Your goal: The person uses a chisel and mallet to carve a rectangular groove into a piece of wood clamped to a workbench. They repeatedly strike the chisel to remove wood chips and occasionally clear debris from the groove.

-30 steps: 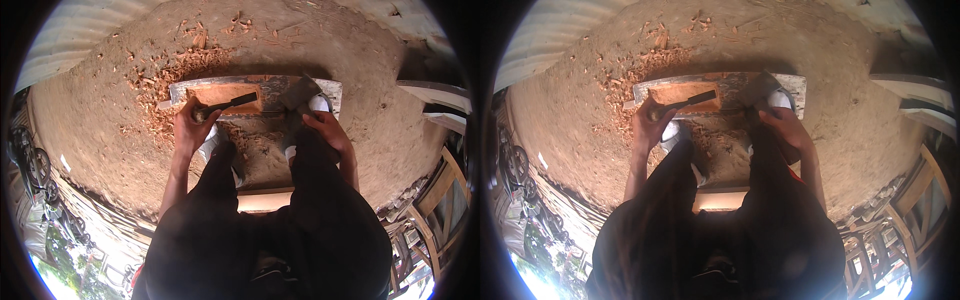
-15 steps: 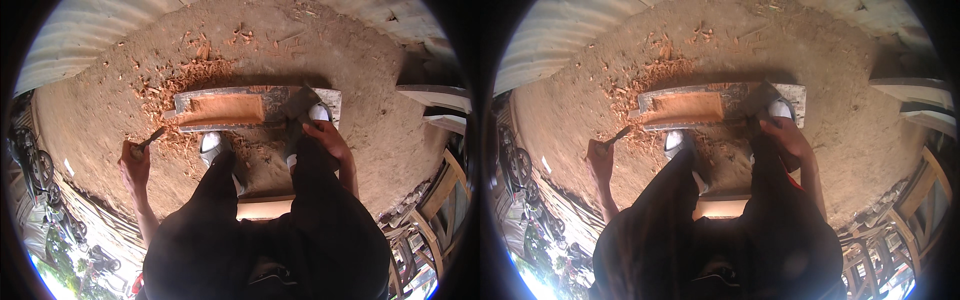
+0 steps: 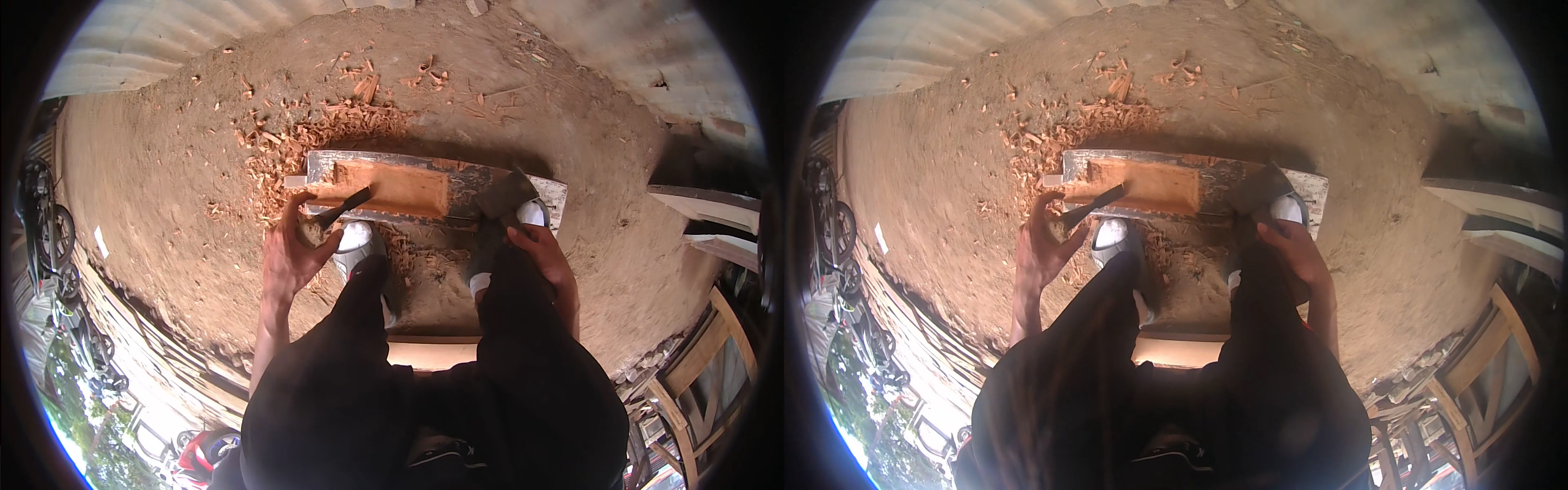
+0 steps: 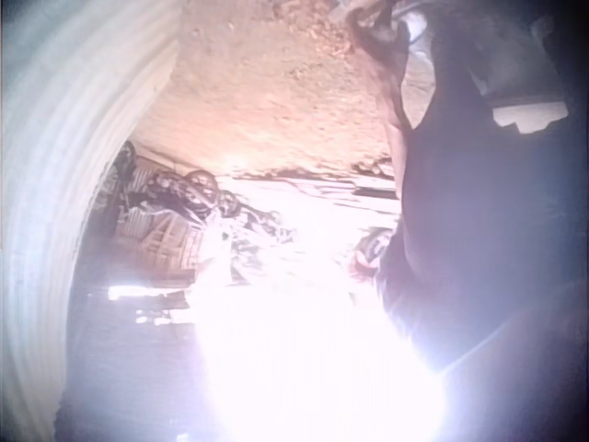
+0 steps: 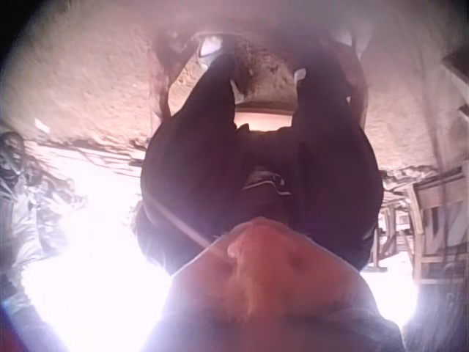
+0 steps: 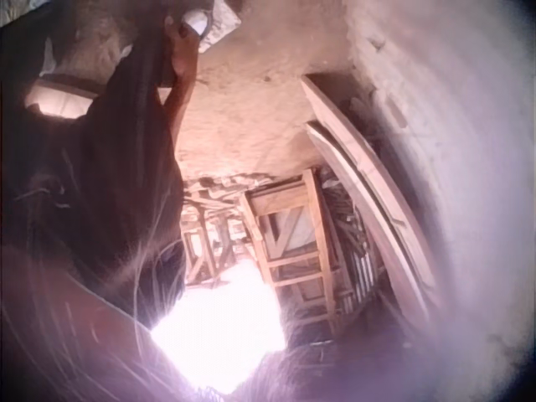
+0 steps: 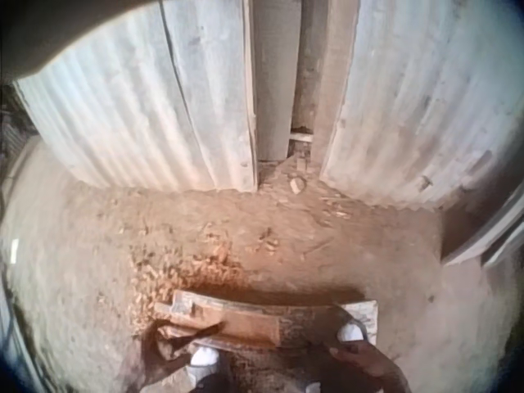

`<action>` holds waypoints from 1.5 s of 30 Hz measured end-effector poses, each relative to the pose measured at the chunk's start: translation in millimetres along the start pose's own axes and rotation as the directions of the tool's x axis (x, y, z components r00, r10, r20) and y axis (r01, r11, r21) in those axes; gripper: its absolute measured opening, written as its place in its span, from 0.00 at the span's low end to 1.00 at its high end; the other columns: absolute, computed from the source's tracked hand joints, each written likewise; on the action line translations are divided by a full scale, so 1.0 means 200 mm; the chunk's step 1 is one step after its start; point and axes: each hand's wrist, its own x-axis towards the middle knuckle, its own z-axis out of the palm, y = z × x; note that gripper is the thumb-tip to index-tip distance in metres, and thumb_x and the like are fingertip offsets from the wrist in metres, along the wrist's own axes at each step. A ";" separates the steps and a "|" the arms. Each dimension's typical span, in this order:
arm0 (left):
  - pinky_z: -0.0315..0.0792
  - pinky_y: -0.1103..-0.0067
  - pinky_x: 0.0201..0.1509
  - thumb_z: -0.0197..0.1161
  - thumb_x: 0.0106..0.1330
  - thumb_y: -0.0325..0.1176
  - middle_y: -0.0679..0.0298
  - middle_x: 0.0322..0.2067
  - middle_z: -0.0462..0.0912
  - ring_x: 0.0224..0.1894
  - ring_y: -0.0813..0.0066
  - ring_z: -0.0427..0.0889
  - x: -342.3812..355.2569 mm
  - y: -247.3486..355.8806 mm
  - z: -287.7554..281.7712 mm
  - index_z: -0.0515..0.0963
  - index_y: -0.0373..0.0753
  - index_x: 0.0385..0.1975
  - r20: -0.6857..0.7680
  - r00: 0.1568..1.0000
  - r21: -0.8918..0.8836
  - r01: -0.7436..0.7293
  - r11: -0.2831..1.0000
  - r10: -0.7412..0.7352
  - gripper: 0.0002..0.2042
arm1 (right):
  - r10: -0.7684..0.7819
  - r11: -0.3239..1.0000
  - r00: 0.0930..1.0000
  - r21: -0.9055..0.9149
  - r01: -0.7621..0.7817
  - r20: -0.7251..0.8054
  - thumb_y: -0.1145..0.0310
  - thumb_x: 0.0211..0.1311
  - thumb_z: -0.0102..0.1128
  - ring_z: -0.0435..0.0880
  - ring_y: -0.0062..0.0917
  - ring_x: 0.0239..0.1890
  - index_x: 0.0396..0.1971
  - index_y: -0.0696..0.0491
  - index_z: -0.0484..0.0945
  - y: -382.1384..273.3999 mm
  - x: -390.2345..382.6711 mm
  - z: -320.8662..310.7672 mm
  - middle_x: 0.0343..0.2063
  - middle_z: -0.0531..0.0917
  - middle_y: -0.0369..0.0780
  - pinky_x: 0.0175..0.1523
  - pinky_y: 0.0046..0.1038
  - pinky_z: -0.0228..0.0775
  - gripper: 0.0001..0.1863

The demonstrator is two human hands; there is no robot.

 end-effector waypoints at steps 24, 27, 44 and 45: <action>0.74 0.70 0.58 0.70 0.37 0.29 0.60 0.37 0.83 0.46 0.60 0.82 0.18 -0.10 0.41 0.80 0.38 0.39 -0.121 0.877 -0.537 -0.451 0.713 0.464 0.22 | 0.055 0.996 0.998 -0.069 -0.057 -0.025 0.46 0.68 0.67 0.80 0.19 0.38 0.42 0.60 0.81 -0.05 0.00 0.03 0.34 0.84 0.37 0.47 0.25 0.72 0.27; 0.75 0.67 0.54 0.68 0.37 0.37 0.56 0.37 0.84 0.44 0.56 0.83 0.19 -0.06 0.44 0.80 0.34 0.37 0.163 0.838 -0.598 -0.336 0.728 0.521 0.23 | 0.010 0.991 0.999 -0.135 -0.017 -0.053 0.46 0.69 0.66 0.82 0.24 0.42 0.45 0.62 0.80 -0.03 -0.01 0.05 0.38 0.85 0.41 0.50 0.29 0.73 0.29; 0.74 0.63 0.38 0.69 0.50 0.41 0.57 0.23 0.80 0.32 0.53 0.82 0.38 0.12 0.58 0.83 0.39 0.28 -0.109 0.580 -0.396 -0.770 0.500 0.807 0.12 | -0.246 0.675 0.952 -0.672 0.304 0.183 0.62 0.71 0.58 0.80 0.58 0.57 0.69 0.60 0.54 -0.10 0.08 0.14 0.52 0.81 0.63 0.59 0.46 0.71 0.34; 0.74 0.63 0.37 0.69 0.50 0.41 0.56 0.23 0.80 0.31 0.53 0.82 0.40 0.12 0.58 0.82 0.38 0.28 -0.107 0.576 -0.391 -0.774 0.498 0.811 0.13 | -0.252 0.669 0.952 -0.680 0.302 0.175 0.62 0.71 0.58 0.82 0.55 0.54 0.69 0.60 0.54 -0.09 0.08 0.13 0.50 0.81 0.60 0.57 0.45 0.72 0.34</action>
